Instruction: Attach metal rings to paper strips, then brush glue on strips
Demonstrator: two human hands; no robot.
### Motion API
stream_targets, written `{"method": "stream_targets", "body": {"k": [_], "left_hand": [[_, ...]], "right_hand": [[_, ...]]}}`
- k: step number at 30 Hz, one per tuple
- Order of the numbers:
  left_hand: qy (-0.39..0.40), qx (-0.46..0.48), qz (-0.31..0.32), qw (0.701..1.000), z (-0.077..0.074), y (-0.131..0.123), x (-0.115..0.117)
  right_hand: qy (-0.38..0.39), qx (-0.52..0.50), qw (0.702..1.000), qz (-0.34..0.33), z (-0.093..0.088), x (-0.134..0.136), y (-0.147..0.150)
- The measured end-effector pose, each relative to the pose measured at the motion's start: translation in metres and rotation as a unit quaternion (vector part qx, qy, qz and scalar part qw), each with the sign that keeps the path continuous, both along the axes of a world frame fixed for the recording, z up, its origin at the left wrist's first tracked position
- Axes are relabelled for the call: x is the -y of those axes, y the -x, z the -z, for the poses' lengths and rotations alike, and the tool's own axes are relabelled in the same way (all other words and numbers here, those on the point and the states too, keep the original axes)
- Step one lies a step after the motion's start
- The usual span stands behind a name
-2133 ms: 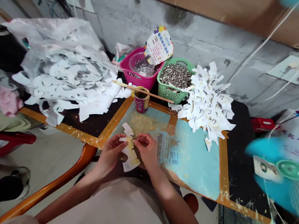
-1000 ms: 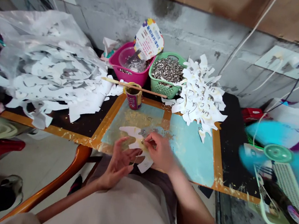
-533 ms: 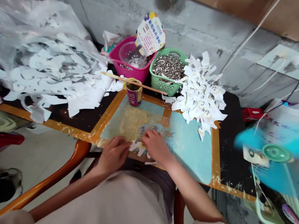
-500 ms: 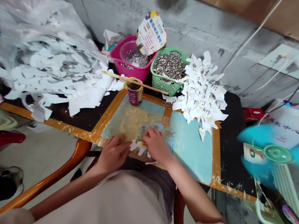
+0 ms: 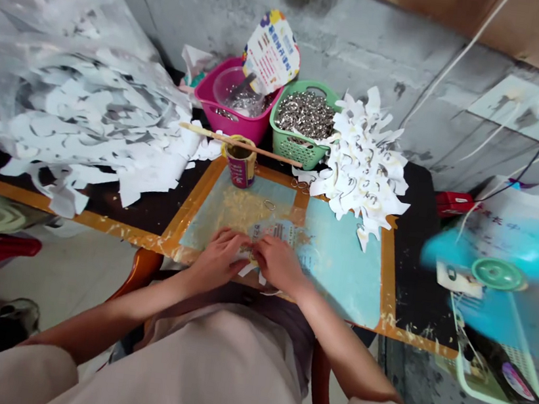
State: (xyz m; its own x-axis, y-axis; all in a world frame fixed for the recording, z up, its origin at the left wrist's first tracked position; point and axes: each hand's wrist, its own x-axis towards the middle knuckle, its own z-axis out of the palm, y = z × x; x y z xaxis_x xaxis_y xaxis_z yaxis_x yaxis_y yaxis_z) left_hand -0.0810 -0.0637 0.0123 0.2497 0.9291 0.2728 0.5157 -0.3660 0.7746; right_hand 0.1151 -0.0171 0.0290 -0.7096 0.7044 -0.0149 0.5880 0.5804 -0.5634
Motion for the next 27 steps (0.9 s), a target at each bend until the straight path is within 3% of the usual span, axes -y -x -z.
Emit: {"method": "stream_targets", "body": {"k": [3, 9, 11, 14, 18, 22, 25, 27], "left_hand": [[0.025, 0.041, -0.013, 0.999, 0.0, -0.002, -0.002], [0.045, 0.186, 0.054, 0.98, -0.035, -0.031, -0.003], [0.043, 0.195, 0.075, 0.977, -0.039, -0.037, -0.005], [0.063, 0.135, 0.075, 0.986, -0.033, -0.025, -0.004], [0.11, -0.014, 0.061, 0.992, -0.02, 0.011, 0.011], [-0.026, -0.12, -0.052, 0.991, -0.018, 0.019, 0.027], [-0.105, -0.151, 0.003, 0.983, -0.015, 0.0, 0.024], [-0.098, -0.151, 0.054, 0.982, -0.008, -0.014, 0.015]], "right_hand": [[0.028, -0.014, 0.999, 0.006, -0.018, -0.001, -0.004], [-0.017, 0.057, 0.998, 0.016, -0.097, 0.002, -0.04], [-0.045, 0.094, 0.995, 0.009, -0.107, 0.004, -0.047], [-0.053, 0.123, 0.991, -0.013, -0.088, 0.005, -0.041], [-0.049, 0.092, 0.993, -0.058, -0.032, 0.005, -0.02], [-0.078, 0.053, 0.995, -0.033, -0.001, 0.009, -0.014], [-0.08, 0.04, 0.995, -0.042, 0.005, 0.008, -0.019], [-0.069, 0.029, 0.996, -0.049, 0.007, 0.006, -0.022]]}}
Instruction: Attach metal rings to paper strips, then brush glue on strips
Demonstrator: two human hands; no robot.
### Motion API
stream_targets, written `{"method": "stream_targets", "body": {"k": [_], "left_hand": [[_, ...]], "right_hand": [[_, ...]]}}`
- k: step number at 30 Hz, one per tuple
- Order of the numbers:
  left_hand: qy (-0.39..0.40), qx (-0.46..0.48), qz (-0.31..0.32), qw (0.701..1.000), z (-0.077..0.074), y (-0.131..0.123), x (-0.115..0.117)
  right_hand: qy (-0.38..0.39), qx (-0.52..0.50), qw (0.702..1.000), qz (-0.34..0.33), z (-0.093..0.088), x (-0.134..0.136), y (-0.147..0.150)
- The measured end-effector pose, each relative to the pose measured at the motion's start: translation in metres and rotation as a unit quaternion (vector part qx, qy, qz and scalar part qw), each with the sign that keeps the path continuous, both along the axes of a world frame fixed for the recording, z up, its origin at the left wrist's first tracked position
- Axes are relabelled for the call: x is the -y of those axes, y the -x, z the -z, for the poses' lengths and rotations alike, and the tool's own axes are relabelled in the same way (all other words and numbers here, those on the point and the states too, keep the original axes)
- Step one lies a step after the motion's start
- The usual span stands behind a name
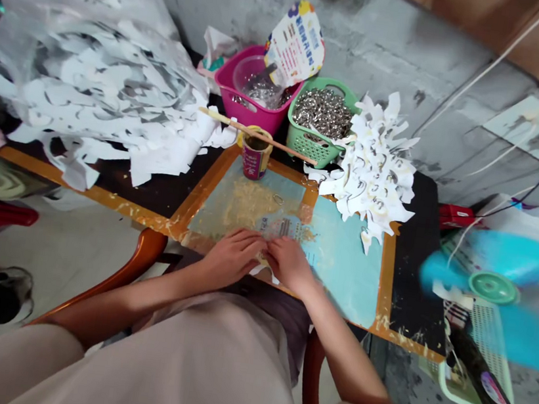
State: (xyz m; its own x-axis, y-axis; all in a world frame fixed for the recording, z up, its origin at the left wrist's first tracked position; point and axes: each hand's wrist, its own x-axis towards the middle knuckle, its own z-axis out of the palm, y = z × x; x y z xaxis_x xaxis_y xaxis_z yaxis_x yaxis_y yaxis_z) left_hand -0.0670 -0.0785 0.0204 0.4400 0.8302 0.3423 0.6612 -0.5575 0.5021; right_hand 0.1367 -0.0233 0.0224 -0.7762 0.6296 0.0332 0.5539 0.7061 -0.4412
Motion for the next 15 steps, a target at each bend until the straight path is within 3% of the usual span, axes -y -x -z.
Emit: {"method": "stream_targets", "body": {"k": [3, 10, 13, 15], "left_hand": [[0.053, 0.034, -0.013, 0.998, 0.013, -0.01, -0.014], [0.073, 0.048, -0.027, 0.996, 0.023, -0.005, -0.017], [0.045, 0.017, -0.016, 0.999, 0.024, -0.004, -0.013], [0.019, 0.008, -0.015, 1.0, 0.025, -0.005, -0.01]], "right_hand": [[-0.013, -0.009, 1.0, 0.0, 0.003, 0.002, -0.001], [-0.209, 0.05, 0.976, 0.021, 0.01, 0.04, 0.003], [-0.216, 0.029, 0.975, 0.051, 0.012, 0.051, 0.002], [-0.174, 0.004, 0.983, 0.064, 0.008, 0.054, -0.002]]}}
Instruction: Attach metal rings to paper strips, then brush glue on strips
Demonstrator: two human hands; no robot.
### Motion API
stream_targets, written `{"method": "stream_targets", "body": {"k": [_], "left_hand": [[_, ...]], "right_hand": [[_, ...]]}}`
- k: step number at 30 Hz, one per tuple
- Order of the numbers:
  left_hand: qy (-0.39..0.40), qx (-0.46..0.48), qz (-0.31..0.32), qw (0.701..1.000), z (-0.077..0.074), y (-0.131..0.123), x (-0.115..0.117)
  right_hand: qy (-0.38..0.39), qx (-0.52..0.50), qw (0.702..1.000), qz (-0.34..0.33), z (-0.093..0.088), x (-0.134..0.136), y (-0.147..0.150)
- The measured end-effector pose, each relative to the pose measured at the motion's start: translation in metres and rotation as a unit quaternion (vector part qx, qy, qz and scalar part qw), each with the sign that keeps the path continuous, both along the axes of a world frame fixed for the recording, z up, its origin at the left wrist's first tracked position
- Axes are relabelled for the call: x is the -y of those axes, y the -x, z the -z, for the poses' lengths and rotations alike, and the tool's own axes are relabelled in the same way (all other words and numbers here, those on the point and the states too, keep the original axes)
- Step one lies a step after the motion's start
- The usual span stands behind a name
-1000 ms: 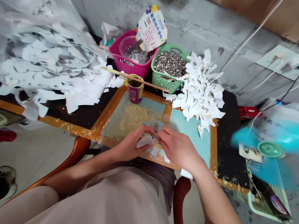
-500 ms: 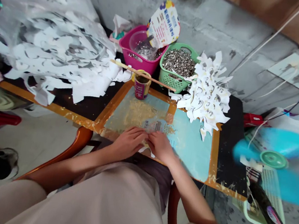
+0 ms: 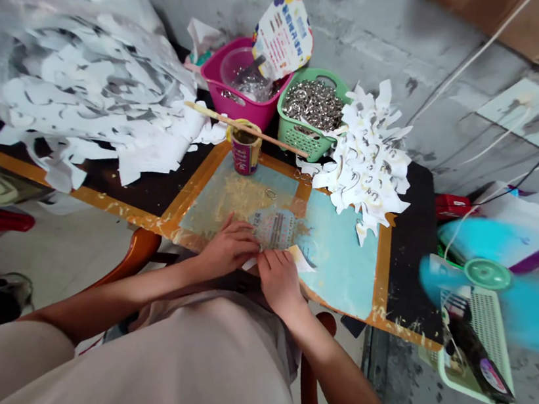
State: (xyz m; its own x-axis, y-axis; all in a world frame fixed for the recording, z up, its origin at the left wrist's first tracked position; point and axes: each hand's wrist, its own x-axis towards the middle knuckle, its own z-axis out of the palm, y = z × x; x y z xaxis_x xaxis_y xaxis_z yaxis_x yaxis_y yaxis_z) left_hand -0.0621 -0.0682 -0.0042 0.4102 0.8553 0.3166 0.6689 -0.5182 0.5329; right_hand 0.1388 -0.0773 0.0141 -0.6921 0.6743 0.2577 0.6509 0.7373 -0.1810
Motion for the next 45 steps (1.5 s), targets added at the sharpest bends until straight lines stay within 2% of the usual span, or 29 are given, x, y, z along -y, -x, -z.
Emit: {"method": "stream_targets", "body": {"k": [4, 7, 9, 12, 14, 19, 26, 30, 34, 36, 39, 41, 45], "left_hand": [[-0.059, -0.011, -0.013, 0.998, 0.0, -0.001, 0.004], [-0.091, -0.032, -0.015, 0.995, 0.001, -0.001, 0.007], [-0.106, -0.039, -0.001, 0.994, 0.002, -0.001, 0.009], [-0.128, -0.028, 0.005, 0.991, 0.006, 0.0, 0.01], [-0.138, -0.016, -0.002, 0.99, 0.008, 0.0, 0.01], [-0.131, -0.019, -0.026, 0.991, 0.006, 0.0, 0.01], [-0.084, -0.025, 0.011, 0.996, 0.0, 0.003, 0.005], [-0.065, -0.033, 0.003, 0.997, -0.002, 0.005, 0.005], [-0.069, -0.063, 0.032, 0.995, -0.004, 0.007, 0.008], [-0.076, -0.073, 0.042, 0.994, -0.003, 0.007, 0.009], [-0.087, -0.078, 0.046, 0.992, 0.0, 0.005, 0.01], [-0.089, -0.078, 0.047, 0.992, 0.001, 0.005, 0.01], [-0.064, -0.048, 0.053, 0.995, 0.0, 0.009, 0.008]], "right_hand": [[0.095, -0.056, 0.994, 0.021, -0.017, -0.002, -0.007], [0.075, -0.087, 0.992, 0.054, -0.028, -0.01, -0.008], [0.064, -0.065, 0.996, 0.025, -0.03, -0.02, -0.008], [0.072, 0.004, 0.995, -0.074, -0.027, -0.037, -0.005], [0.073, 0.025, 0.991, -0.109, -0.023, -0.046, -0.005], [0.046, 0.054, 0.987, -0.146, -0.016, -0.053, -0.007], [-0.014, 0.101, 0.98, -0.172, -0.016, -0.048, -0.014], [-0.036, 0.1, 0.987, -0.122, -0.013, -0.029, -0.015], [-0.026, 0.102, 0.994, -0.04, -0.015, -0.01, -0.015], [-0.001, 0.058, 0.998, 0.003, -0.019, -0.003, -0.015], [0.02, -0.062, 0.995, 0.075, -0.02, 0.003, -0.016], [0.03, -0.106, 0.991, 0.08, -0.017, 0.006, -0.013], [0.059, -0.1, 0.992, 0.055, -0.005, 0.008, -0.005]]}}
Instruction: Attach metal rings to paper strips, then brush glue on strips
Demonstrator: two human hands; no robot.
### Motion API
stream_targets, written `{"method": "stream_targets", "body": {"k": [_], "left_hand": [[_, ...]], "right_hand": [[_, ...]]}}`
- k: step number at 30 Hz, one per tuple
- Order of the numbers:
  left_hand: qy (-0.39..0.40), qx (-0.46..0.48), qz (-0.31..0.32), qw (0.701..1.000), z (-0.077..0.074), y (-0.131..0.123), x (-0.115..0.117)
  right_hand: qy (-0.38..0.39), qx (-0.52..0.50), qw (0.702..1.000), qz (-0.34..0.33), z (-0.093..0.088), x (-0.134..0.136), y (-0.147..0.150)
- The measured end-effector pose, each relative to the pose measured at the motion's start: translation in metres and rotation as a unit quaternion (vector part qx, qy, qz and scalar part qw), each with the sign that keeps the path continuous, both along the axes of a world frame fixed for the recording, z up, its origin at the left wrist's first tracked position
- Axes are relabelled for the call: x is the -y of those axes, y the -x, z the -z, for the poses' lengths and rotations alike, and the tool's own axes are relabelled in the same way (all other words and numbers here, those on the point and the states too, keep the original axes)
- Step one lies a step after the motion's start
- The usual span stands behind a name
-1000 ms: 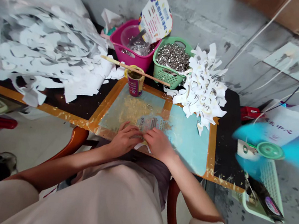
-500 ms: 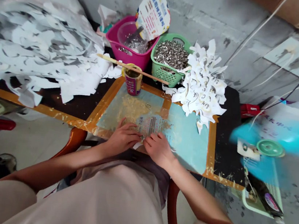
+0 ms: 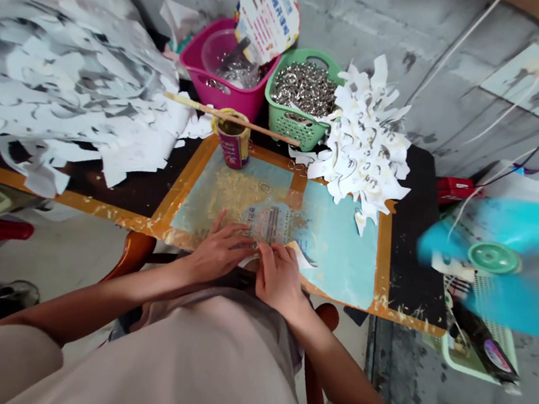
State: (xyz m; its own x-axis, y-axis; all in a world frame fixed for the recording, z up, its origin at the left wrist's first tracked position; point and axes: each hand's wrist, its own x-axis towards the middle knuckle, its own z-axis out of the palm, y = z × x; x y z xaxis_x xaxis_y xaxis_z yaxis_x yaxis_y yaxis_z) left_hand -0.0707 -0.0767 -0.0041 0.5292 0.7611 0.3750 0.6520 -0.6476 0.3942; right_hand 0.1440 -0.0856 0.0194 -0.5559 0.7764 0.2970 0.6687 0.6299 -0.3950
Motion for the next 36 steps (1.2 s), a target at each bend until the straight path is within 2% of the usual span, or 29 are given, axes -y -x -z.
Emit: {"method": "stream_targets", "body": {"k": [5, 8, 11, 13, 16, 19, 21, 25, 27, 29, 32, 36], "left_hand": [[0.086, 0.07, -0.001, 0.994, -0.013, 0.009, -0.011], [0.069, 0.012, 0.014, 0.997, -0.024, 0.006, -0.027], [0.058, -0.067, 0.08, 0.993, -0.032, -0.001, -0.046], [0.044, -0.086, 0.123, 0.988, -0.033, -0.002, -0.051], [-0.006, -0.075, 0.149, 0.986, -0.026, 0.0, -0.043], [-0.057, -0.048, 0.114, 0.991, -0.013, 0.005, -0.019], [-0.066, -0.046, 0.084, 0.993, -0.009, 0.008, -0.006], [-0.02, -0.06, 0.041, 0.997, -0.021, 0.011, -0.001], [-0.008, -0.069, 0.061, 0.996, -0.028, 0.011, -0.007], [-0.024, -0.074, 0.108, 0.991, -0.027, 0.01, -0.013], [-0.041, -0.056, 0.129, 0.989, -0.015, 0.008, -0.018], [-0.024, 0.003, 0.068, 0.997, 0.008, 0.006, -0.005]], "right_hand": [[0.002, 0.0, 1.0, 0.006, 0.007, 0.003, 0.003], [0.009, 0.002, 1.0, 0.017, 0.008, 0.005, 0.004], [0.013, -0.001, 1.0, 0.025, 0.01, 0.007, 0.005], [0.019, -0.001, 0.999, 0.032, 0.012, 0.007, 0.005], [0.027, 0.023, 0.999, 0.037, 0.013, 0.008, 0.002], [0.027, 0.058, 0.998, 0.007, 0.012, 0.01, -0.002], [0.021, 0.075, 0.997, -0.014, 0.012, 0.011, -0.004], [0.009, 0.094, 0.995, -0.019, 0.011, 0.012, -0.003], [0.008, 0.094, 0.995, -0.015, 0.011, 0.013, -0.001], [0.009, 0.089, 0.996, -0.01, 0.01, 0.013, 0.001], [0.027, 0.084, 0.996, -0.003, 0.008, 0.014, 0.002], [0.062, 0.068, 0.996, 0.002, 0.003, 0.011, 0.001]]}}
